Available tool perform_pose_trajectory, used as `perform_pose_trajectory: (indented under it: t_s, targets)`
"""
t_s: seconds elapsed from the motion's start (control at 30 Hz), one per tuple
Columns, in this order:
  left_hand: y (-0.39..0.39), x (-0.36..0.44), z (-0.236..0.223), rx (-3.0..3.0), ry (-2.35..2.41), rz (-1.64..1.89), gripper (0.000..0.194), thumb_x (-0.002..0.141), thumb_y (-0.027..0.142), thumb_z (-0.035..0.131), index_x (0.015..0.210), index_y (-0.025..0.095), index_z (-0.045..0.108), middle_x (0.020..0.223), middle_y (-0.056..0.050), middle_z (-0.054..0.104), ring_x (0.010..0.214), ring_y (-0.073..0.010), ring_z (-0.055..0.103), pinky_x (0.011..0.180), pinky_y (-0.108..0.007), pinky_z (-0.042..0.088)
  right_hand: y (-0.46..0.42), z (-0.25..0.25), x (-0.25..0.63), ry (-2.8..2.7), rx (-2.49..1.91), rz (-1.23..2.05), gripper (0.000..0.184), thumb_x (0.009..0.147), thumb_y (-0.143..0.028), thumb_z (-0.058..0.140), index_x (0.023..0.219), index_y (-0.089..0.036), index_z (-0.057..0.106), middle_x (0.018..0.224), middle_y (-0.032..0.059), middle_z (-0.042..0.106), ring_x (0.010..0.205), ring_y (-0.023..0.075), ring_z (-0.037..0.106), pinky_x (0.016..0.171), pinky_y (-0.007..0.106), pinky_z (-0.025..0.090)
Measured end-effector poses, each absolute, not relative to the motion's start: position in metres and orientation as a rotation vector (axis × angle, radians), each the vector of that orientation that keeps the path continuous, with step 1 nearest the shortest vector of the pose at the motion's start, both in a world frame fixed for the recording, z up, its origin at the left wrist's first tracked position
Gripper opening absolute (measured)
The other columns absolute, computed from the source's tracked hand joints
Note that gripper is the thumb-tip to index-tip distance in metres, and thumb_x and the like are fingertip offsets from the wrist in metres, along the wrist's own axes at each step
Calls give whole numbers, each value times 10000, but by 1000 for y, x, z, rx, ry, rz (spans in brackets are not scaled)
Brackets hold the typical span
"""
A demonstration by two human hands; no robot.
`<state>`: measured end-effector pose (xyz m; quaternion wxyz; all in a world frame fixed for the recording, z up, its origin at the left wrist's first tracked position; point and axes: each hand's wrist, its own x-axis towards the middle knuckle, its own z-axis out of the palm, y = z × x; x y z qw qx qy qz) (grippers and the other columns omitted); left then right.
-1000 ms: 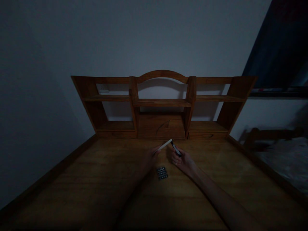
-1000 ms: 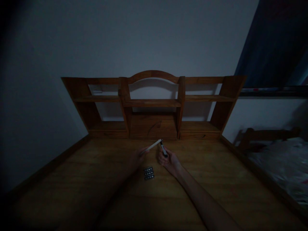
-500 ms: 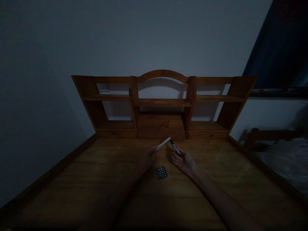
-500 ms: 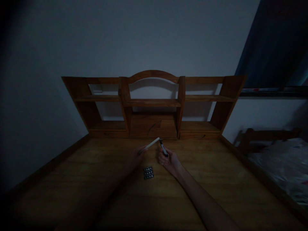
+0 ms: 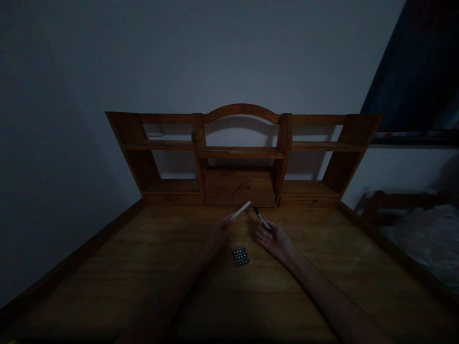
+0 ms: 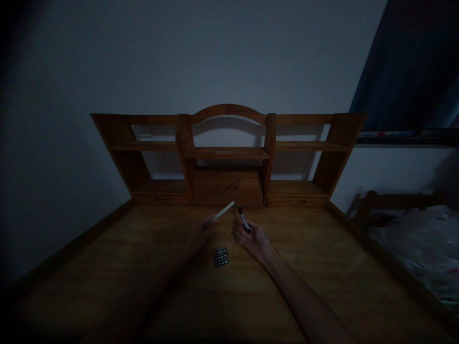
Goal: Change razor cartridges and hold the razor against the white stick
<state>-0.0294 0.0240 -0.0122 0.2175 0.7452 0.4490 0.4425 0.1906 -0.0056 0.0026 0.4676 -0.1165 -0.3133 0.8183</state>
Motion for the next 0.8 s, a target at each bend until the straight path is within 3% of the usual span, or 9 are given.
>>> perform_pose_trajectory:
  t_s: [0.5,0.67,0.8]
  targets:
    - [16,-27,-7,2008,1225,1257,387,936,418,432,1214,239,632,1231,-54,655,1118,-237,611,997,-422,462,-6,1,188,-796,-308,1992,215,943,-278,412,804,-174,537,445,-80,248,404,101,186,426,207,262]
    - [17,-25,-7,2078,1176,1203,388,926,433,451,1186,227,653,1210,-48,668,1101,-242,616,991,-394,457,-6,0,190,-705,-356,2002,223,943,-289,421,819,-159,552,475,-63,317,431,97,256,441,201,265]
    - [20,-26,-13,2053,1204,1192,398,924,453,441,1174,231,657,1181,-46,683,1077,-231,628,977,-399,465,-6,1,192,-718,-310,2008,239,954,-288,407,807,-160,545,459,-71,288,421,93,215,438,202,247]
